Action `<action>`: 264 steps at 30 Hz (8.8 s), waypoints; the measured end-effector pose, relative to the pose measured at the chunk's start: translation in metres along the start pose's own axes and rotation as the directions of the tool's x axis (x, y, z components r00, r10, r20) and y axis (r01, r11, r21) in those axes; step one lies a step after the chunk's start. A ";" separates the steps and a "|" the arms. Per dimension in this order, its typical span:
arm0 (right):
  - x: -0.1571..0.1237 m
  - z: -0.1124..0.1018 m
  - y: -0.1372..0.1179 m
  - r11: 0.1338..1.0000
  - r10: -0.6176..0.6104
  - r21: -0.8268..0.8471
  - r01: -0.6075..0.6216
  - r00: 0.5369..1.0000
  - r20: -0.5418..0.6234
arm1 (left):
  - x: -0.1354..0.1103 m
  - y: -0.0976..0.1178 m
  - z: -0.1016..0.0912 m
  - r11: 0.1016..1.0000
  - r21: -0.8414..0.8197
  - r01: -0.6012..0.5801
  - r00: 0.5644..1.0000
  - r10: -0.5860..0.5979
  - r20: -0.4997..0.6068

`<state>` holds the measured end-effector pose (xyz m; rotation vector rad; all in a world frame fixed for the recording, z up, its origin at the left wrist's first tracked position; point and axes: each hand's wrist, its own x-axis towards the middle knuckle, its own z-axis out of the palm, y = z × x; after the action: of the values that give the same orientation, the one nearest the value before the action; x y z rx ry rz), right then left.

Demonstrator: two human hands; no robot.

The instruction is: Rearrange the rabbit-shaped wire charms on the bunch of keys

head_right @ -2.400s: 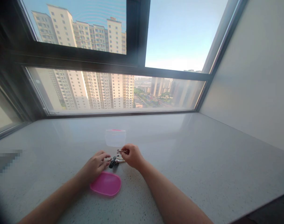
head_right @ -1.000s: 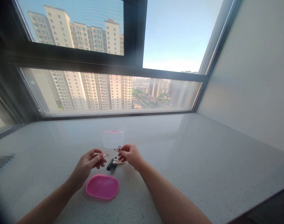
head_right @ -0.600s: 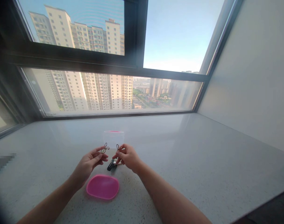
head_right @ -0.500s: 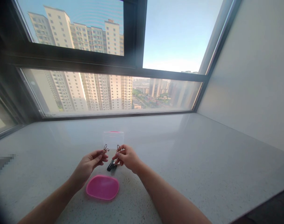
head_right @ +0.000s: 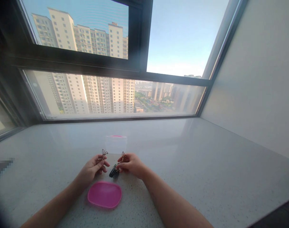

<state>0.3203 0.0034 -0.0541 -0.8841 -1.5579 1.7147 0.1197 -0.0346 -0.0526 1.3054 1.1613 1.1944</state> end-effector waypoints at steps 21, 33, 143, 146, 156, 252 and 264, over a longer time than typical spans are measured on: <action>0.004 0.011 0.003 0.996 -0.090 0.032 0.088 0.994 0.055 | 0.003 -0.008 -0.002 0.995 0.070 -0.069 0.997 0.066 0.048; 0.004 0.005 0.004 0.992 -0.125 0.016 0.124 0.991 0.040 | 0.002 -0.007 -0.001 0.999 0.007 -0.044 0.997 0.044 0.061; -0.003 0.007 0.003 0.993 -0.073 -0.085 0.087 0.986 0.150 | -0.004 -0.002 0.001 1.000 0.001 0.009 0.991 -0.009 0.130; -0.004 0.007 0.003 0.993 -0.072 -0.083 0.086 0.985 0.156 | -0.005 -0.002 0.002 1.000 -0.010 0.017 0.993 -0.016 0.118; -0.004 0.008 0.001 0.991 -0.055 -0.112 0.071 0.989 0.141 | -0.006 0.001 0.003 1.000 -0.020 0.012 0.991 -0.010 0.132; 0.003 0.008 0.009 0.992 -0.084 -0.078 0.096 0.985 0.149 | -0.001 -0.002 -0.001 0.998 0.053 0.028 0.979 -0.038 0.202; 0.005 0.008 0.013 0.995 -0.088 -0.032 0.093 0.986 0.139 | 0.001 -0.006 -0.002 0.999 0.010 0.032 0.983 -0.034 0.180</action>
<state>0.3108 0.0022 -0.0664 -0.7151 -1.7000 1.7161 0.1170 -0.0332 -0.0581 1.3646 1.0524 1.0261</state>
